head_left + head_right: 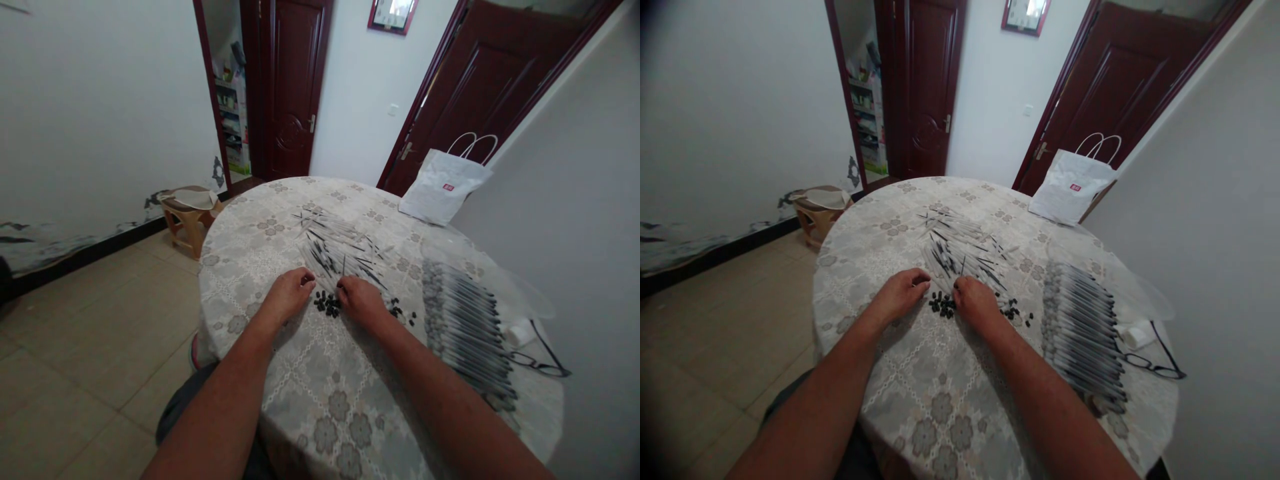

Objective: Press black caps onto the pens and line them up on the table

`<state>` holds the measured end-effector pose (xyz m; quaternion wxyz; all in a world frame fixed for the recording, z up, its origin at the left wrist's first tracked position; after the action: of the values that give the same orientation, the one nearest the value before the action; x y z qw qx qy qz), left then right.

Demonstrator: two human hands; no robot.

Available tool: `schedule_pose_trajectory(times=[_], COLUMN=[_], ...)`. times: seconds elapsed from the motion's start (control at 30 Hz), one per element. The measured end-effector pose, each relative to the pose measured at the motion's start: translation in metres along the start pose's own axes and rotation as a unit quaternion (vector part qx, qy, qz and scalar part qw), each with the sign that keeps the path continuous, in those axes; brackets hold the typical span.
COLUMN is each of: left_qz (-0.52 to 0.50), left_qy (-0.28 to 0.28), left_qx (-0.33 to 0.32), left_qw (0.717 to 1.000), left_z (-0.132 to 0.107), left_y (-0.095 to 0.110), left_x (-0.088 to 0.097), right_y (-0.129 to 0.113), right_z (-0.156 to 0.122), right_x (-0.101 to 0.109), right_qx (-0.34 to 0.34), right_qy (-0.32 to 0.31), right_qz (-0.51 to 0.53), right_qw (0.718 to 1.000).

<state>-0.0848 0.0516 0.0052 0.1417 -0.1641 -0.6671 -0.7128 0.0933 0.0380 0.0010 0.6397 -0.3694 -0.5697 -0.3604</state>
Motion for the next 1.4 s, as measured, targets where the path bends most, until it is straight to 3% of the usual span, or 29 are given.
schedule_pose_trajectory(times=[0.33,0.53,0.77,0.87,0.97,1.03,1.13,1.2,1.33,1.4], left_qz=[0.112,0.11,-0.038,-0.128,-0.234,-0.294,-0.39,-0.451,-0.52,-0.534], left_qy=[-0.015,-0.035,-0.048,-0.094,-0.153,-0.157,-0.116,-0.075,-0.028,-0.022], left_qx=[0.008,-0.001,-0.028,0.041,0.117,0.138,0.164,0.18,0.18,0.18], left_qw=[0.994,0.993,0.998,0.986,0.953,0.933,0.899,0.871,0.835,0.826], left_z=[-0.001,-0.001,-0.003,-0.01,-0.02,-0.022,-0.018,-0.014,-0.011,-0.011], left_y=[-0.003,-0.006,0.007,0.011,0.013,0.013,0.006,0.0,-0.004,-0.003], left_x=[-0.012,-0.018,-0.02,-0.028,-0.039,-0.041,-0.033,-0.023,-0.01,-0.009], right_y=[-0.003,0.002,-0.007,-0.016,-0.023,-0.025,-0.016,0.0,0.026,0.03], right_z=[0.011,0.011,-0.035,-0.051,-0.054,-0.054,-0.061,-0.067,-0.074,-0.074], right_x=[0.0,0.001,0.023,0.026,0.03,0.036,0.046,0.043,0.017,0.008], right_qx=[-0.049,-0.049,0.075,0.104,0.117,0.128,0.11,0.055,-0.043,-0.055], right_qy=[-0.032,0.007,0.183,0.209,0.221,0.237,0.285,0.306,0.313,0.316], right_qz=[-0.028,0.009,0.112,0.136,0.156,0.174,0.241,0.339,0.572,0.623], right_qw=[0.998,0.999,0.974,0.963,0.956,0.947,0.921,0.888,0.757,0.714])
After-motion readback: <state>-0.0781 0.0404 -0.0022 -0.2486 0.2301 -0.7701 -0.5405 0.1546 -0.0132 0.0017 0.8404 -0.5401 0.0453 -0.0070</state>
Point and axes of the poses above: each hand's wrist, its own z-axis towards the middle knuckle, its own x-axis out of the back of the hand, y = z × x, the point moved 8 cm from there along z, towards the middle knuckle, and after that the axes turned 12 degrees about x, right-handed, at the moved point
